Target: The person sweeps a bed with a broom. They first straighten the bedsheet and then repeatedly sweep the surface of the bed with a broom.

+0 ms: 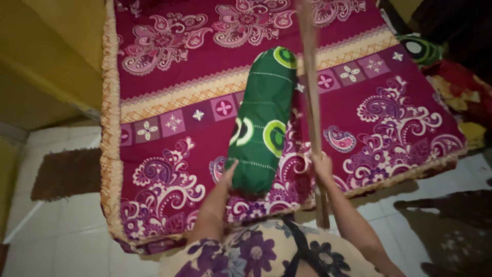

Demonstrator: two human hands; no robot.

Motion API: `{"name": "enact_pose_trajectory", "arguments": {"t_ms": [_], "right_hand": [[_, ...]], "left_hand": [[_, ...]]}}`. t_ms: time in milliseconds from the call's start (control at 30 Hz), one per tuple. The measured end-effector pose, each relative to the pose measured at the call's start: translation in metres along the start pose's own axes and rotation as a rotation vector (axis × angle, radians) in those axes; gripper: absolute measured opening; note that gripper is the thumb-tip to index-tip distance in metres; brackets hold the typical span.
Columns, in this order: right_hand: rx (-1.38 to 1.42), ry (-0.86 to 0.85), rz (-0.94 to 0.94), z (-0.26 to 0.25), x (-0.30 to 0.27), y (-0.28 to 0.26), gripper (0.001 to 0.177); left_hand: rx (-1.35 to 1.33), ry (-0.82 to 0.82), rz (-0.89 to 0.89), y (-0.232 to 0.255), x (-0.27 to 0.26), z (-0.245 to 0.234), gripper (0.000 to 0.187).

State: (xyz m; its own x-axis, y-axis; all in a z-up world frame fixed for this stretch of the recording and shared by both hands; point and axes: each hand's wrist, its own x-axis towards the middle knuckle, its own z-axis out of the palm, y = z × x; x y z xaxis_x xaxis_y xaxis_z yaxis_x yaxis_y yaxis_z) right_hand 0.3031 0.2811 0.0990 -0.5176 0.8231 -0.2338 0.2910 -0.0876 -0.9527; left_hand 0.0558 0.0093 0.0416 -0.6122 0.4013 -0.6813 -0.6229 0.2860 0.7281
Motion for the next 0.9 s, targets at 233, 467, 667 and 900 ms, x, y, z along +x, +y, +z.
{"name": "enact_pose_trajectory", "arguments": {"t_ms": [233, 467, 667, 900], "right_hand": [[-0.014, 0.169, -0.224, -0.06, 0.039, -0.116, 0.035], [-0.117, 0.21, -0.452, -0.052, 0.076, -0.066, 0.035], [-0.336, -0.064, 0.119, -0.075, 0.071, 0.02, 0.03], [-0.023, 0.056, -0.065, -0.131, 0.104, -0.039, 0.027]], "left_hand": [[0.33, 0.226, 0.503, 0.106, 0.02, 0.054, 0.02], [1.13, -0.066, 1.217, -0.003, -0.045, 0.149, 0.012], [1.188, -0.152, 1.011, -0.076, -0.053, 0.16, 0.019], [1.015, 0.173, 0.727, -0.017, -0.029, 0.12, 0.025]]}}
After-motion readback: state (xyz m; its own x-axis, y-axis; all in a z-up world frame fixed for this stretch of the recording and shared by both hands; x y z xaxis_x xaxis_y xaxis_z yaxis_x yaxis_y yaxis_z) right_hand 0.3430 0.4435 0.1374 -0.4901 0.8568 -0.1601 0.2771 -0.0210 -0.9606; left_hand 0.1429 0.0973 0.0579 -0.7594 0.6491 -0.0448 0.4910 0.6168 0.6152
